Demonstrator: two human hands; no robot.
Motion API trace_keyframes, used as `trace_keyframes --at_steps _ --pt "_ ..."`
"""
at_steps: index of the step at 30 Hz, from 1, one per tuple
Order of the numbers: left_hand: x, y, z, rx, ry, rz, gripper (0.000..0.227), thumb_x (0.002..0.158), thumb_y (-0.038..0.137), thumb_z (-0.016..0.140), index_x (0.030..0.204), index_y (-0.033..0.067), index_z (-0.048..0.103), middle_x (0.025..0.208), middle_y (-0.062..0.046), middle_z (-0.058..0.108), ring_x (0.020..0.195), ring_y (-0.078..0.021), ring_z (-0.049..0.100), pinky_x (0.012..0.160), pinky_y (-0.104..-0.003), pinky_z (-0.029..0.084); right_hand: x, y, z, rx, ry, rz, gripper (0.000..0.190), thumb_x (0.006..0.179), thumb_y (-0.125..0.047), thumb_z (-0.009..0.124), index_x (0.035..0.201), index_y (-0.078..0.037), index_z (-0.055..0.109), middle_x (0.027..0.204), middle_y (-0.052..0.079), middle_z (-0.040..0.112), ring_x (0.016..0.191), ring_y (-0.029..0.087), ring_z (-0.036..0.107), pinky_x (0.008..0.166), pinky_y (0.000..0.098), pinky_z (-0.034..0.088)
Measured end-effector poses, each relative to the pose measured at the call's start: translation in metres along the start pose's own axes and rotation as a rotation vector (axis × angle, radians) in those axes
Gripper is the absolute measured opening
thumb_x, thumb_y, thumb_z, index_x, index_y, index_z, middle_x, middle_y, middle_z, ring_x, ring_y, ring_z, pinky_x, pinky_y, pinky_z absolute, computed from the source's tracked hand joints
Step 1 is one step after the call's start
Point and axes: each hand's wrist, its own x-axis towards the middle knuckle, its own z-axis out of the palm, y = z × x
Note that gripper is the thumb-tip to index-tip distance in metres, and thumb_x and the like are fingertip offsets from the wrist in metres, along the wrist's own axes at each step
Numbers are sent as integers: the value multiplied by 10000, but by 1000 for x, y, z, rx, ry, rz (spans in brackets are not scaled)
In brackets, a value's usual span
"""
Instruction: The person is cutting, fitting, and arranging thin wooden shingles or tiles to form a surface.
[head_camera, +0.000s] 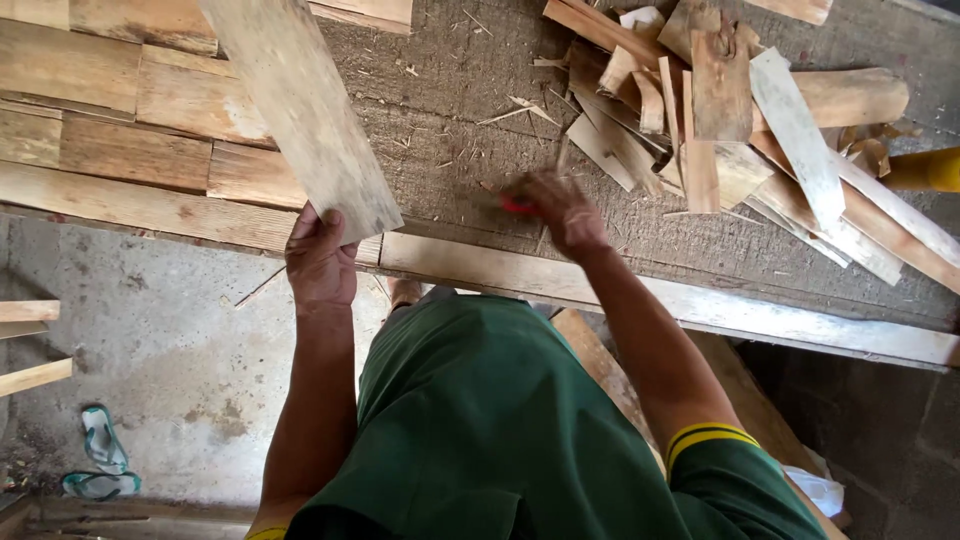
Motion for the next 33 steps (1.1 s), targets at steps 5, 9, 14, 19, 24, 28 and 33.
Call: trace_keyframes --at_steps 5,9,14,19,24,28,33 --pt "-10 9 1 2 -21 31 408 980 -12 686 1383 -12 622 1285 -117 711 1153 -215 704 1004 -368 612 -43 63 14 -464 321 328 505 981 -10 409 1373 -285 569 1193 37 629 997 198 578 832 390 499" --pt "-8 5 -11 -1 -29 21 408 994 -15 685 1396 -21 617 1286 -131 709 1143 -228 705 997 -378 604 -41 48 29 -1 62 571 227 1136 -203 484 1300 -219 641 1054 76 655 779 234 589 624 380 521" --pt "-2 1 0 -11 -27 12 405 979 -16 701 1377 -26 627 1267 -124 716 1142 -222 710 1001 -372 609 2 10 60 301 245 481 315 939 -408 752 1166 -196 698 1008 38 745 709 144 650 649 350 557" --pt "-2 4 7 -2 -19 20 399 986 -22 708 1380 -19 639 1246 -112 722 1110 -204 702 953 -351 599 65 -37 49 298 170 570 405 909 -397 732 1273 -235 660 1042 51 726 706 212 640 534 385 567" --pt "-13 21 -1 13 -31 76 369 1000 -24 688 1368 -18 655 1225 -112 732 1090 -204 705 946 -357 605 91 -21 42 242 81 721 326 968 -405 684 1247 -239 651 1093 42 720 786 191 680 600 391 584" --pt "-22 28 -12 4 31 130 359 1011 -44 662 1367 -4 654 1243 -118 723 1106 -219 704 957 -373 605 99 -10 36 163 260 534 286 1124 -300 522 1391 -222 589 1250 78 682 1066 265 643 868 465 553" --pt "-32 36 -25 5 104 180 359 991 -42 650 1346 9 654 1249 -111 719 1121 -224 706 974 -386 617 119 -1 32 -222 438 -141 402 1003 -224 536 1404 -225 560 1459 80 591 1354 269 528 1104 497 404"
